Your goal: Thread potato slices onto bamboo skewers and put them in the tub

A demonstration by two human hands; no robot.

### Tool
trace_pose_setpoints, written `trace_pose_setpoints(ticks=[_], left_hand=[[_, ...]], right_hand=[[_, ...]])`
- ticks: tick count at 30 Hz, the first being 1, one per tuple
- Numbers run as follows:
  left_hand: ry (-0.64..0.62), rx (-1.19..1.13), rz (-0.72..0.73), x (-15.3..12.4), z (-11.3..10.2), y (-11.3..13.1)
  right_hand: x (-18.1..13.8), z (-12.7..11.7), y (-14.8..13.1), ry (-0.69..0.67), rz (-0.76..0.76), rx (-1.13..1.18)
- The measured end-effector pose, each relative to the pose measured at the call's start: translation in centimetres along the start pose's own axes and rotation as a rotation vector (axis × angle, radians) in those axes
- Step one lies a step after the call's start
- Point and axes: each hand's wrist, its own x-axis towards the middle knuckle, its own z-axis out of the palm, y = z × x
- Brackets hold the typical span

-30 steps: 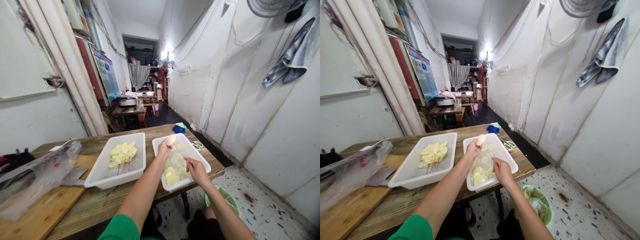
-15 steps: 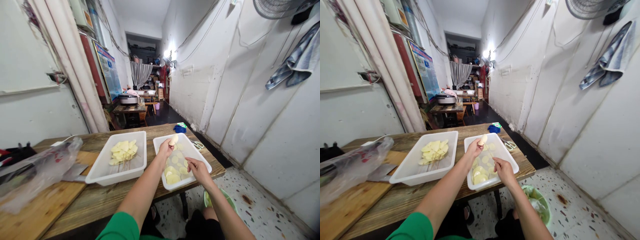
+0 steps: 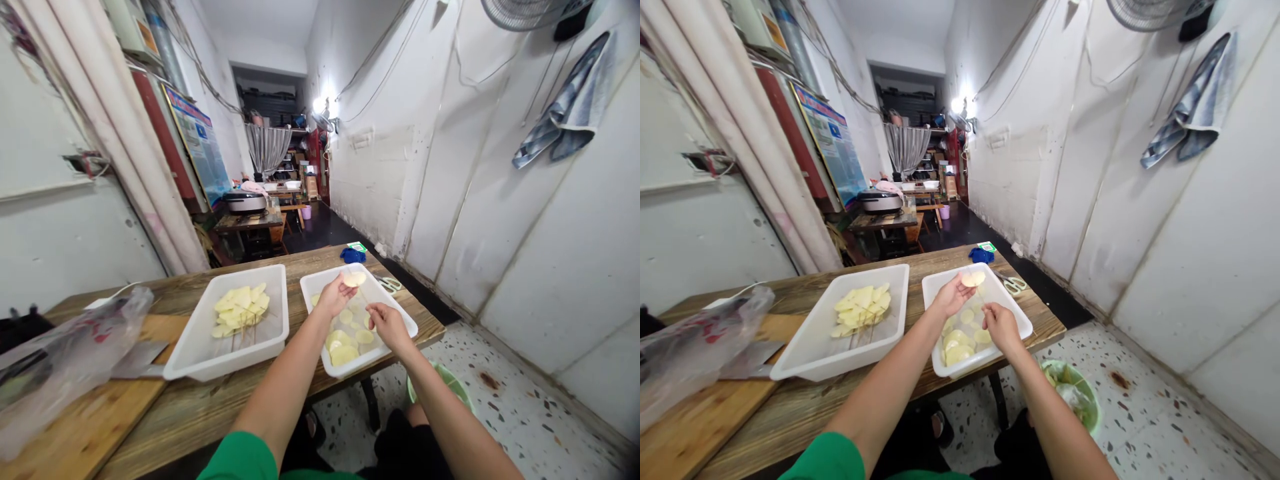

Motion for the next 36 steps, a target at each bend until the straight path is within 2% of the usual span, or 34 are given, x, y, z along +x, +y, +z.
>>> trace_pose_setpoints(ticks=[7,14,19,23,27,30,34,36], left_hand=[[-0.065,-0.122,0.002,0.2,-0.6,-0.1],[-0.14,-0.048,0.0,0.0,-0.7,0.2],[-0.204,-0.063,-0.094,-0.4,-0.2,0.6],[-0.172,-0.175,-0.046,-0.3,0.1,1.0],[-0.111,-0.206,0.007,0.0,-0.1,1.0],[-0.097,-0.142,-0.005,-0.1,-0.2,0.4],[-0.24,0.075,-0.104,-0.7,0.3,-0.7],[-0.284,0.173,-0.106,-0.8,0.6,-1.0]], right_hand=[[0.9,1.1,-0.2,-0.176,-0.038,0.041],[1.9,1.6,0.2,-0.176,0.052,0.202],[1.8,1.6,0.2,-0.13,0.111,0.416],[1.5,1.5,-0.6,-0.197,0.172,0.503],[1.3,1.5,-1.1,-0.266,0.155,0.491],[1.3,1.6,-1.1,-0.235,0.158,0.493],[1.3,1.8,-0.6,-0.136,0.135,0.543],[1.4,2.0,-0.1,-0.051,0.109,0.577]])
